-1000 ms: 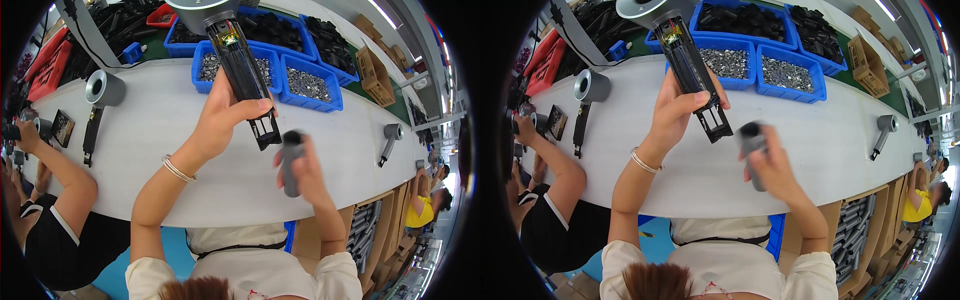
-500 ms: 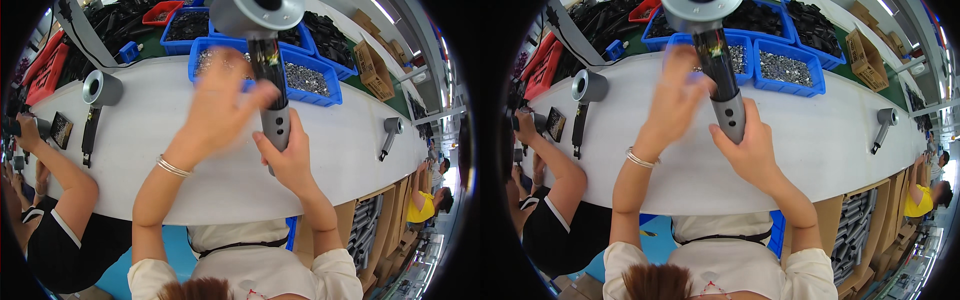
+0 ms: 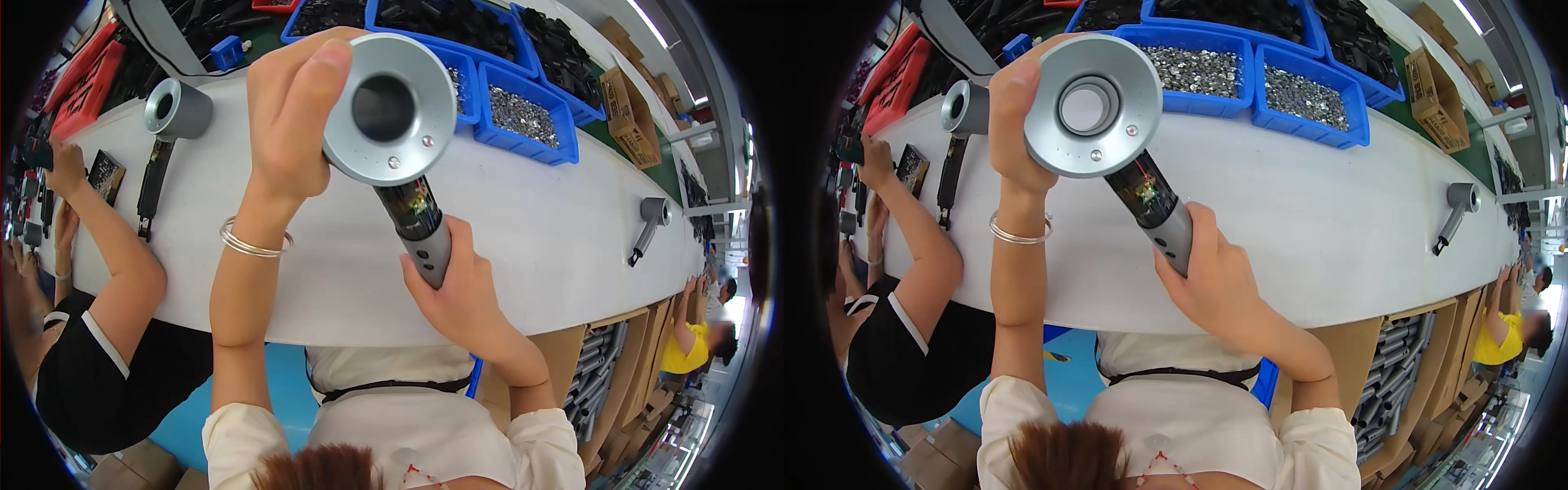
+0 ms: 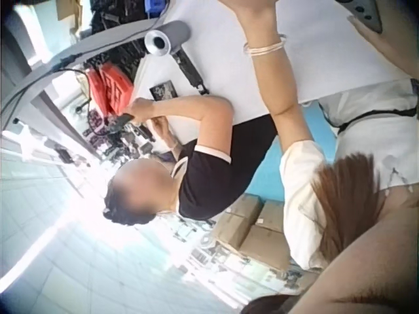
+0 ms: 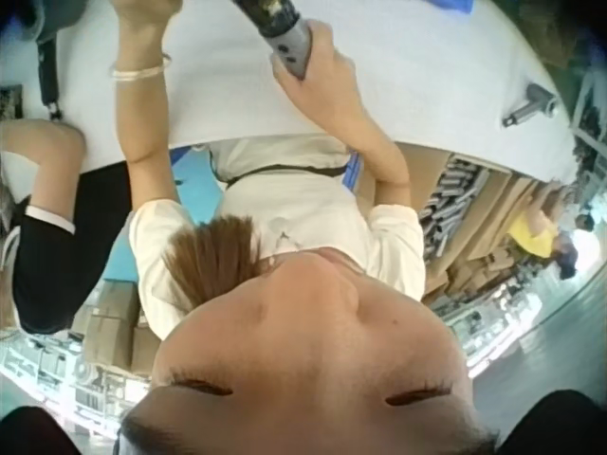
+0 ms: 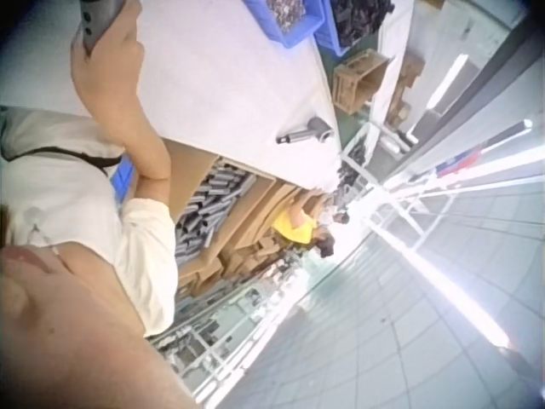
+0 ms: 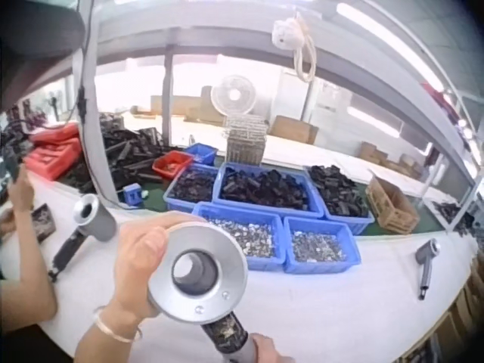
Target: Assembling components of handheld hair dryers on a production line.
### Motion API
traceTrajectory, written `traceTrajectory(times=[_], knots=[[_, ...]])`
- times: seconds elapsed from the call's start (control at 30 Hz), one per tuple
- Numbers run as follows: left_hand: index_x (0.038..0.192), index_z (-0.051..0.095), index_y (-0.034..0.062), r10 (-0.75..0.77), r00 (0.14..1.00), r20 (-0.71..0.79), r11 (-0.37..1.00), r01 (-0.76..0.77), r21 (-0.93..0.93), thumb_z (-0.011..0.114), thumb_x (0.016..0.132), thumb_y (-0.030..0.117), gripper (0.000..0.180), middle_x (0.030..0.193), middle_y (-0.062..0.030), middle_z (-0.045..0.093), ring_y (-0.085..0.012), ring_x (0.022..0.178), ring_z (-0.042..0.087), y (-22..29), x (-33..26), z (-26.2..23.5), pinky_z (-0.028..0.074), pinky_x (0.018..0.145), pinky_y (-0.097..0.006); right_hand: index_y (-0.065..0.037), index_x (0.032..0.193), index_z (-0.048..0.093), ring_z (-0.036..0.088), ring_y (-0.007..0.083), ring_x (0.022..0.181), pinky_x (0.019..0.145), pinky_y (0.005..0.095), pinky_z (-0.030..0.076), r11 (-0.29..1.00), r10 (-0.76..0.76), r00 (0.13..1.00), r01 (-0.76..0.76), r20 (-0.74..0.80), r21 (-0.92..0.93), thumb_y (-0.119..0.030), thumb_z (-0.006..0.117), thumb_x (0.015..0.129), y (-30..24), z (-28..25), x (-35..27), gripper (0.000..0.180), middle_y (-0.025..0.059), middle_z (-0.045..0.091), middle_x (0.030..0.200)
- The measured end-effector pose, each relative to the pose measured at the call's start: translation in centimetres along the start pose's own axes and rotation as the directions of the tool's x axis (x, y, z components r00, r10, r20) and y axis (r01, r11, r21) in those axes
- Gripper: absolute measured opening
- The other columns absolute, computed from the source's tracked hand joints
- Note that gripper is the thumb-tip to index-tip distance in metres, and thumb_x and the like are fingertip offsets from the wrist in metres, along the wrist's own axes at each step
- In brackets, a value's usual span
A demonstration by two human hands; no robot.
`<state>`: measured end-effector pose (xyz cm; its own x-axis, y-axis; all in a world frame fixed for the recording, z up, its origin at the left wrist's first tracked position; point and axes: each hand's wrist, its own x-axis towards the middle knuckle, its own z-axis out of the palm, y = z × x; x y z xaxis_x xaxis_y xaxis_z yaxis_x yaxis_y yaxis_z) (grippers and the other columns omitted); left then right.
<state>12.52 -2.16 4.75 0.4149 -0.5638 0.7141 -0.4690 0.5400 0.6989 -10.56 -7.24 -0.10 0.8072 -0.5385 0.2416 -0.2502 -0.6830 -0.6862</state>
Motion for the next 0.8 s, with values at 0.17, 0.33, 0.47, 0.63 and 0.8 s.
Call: traceTrajectory(times=[0.17, 0.33, 0.47, 0.63, 0.8], knots=[[0.092, 0.065, -0.0075, -0.138, 0.987, -0.086, 0.981, 0.124, -0.152, 0.037, 0.091, 0.038, 0.053, 0.081, -0.0114, 0.067, -0.0156, 0.074, 0.062, 1.3, -0.7, 1.5, 0.048, 0.066, -0.027, -0.001, 0.111, 0.044, 0.057, 0.0141, 0.05, 0.046, 0.0275, 0.043, 0.135, -0.187, 0.546, -0.809, 0.816, 0.572, -0.005, 0.063, 0.081, 1.2, -3.4, 2.4, 0.036, 0.0047, 0.057, 0.068], [0.097, 0.064, -0.0074, -0.144, 0.988, 0.056, 0.99, 0.144, 0.006, 0.036, 0.09, 0.043, 0.058, 0.089, -0.0134, 0.068, -0.0177, 0.079, 0.063, 0.7, -0.5, 1.5, 0.048, 0.069, -0.028, -0.001, 0.112, 0.044, 0.053, 0.0095, 0.051, 0.047, 0.0265, 0.044, 0.823, 0.205, 0.881, -0.39, 0.426, 0.412, -0.006, 0.064, 0.082, -0.8, -1.8, 0.5, 0.036, 0.0043, 0.054, 0.068], [0.105, 0.062, -0.0045, -0.189, 0.973, 0.129, 0.941, 0.217, -0.259, 0.032, 0.094, 0.042, 0.056, 0.098, -0.0128, 0.066, -0.0184, 0.09, 0.062, -1.1, -1.5, 2.0, 0.048, 0.081, -0.029, -0.002, 0.112, 0.043, 0.052, 0.0088, 0.052, 0.048, 0.0271, 0.045, 0.609, 0.258, 0.775, -0.594, 0.577, 0.526, -0.006, 0.063, 0.085, -1.0, -2.3, 0.0, 0.034, 0.0041, 0.055, 0.073], [0.119, 0.049, 0.003, -0.499, 0.826, -0.26, 0.866, 0.484, -0.126, 0.033, 0.101, 0.039, 0.044, 0.118, -0.0058, 0.055, -0.0143, 0.116, 0.047, -3.1, -8.3, 4.6, 0.036, 0.1, -0.035, -0.002, 0.115, 0.041, 0.053, 0.0098, 0.053, 0.05, 0.0277, 0.046, 0.612, 0.326, 0.786, -0.599, 0.525, 0.517, -0.006, 0.062, 0.085, 0.8, -1.5, 0.7, 0.037, 0.0049, 0.056, 0.079], [0.124, 0.04, 0.0018, -0.769, 0.61, 0.191, 0.445, 0.726, -0.524, 0.04, 0.101, 0.029, 0.035, 0.106, -0.0072, 0.053, -0.0152, 0.101, 0.052, 1.5, -8.9, 7.4, 0.041, 0.094, -0.033, -0.001, 0.127, 0.033, 0.061, 0.0147, 0.063, 0.058, 0.0293, 0.05, 0.657, 0.29, 0.79, -0.575, 0.54, 0.487, -0.007, 0.063, 0.085, 1.2, -0.6, 1.2, 0.052, 0.0096, 0.06, 0.091]])
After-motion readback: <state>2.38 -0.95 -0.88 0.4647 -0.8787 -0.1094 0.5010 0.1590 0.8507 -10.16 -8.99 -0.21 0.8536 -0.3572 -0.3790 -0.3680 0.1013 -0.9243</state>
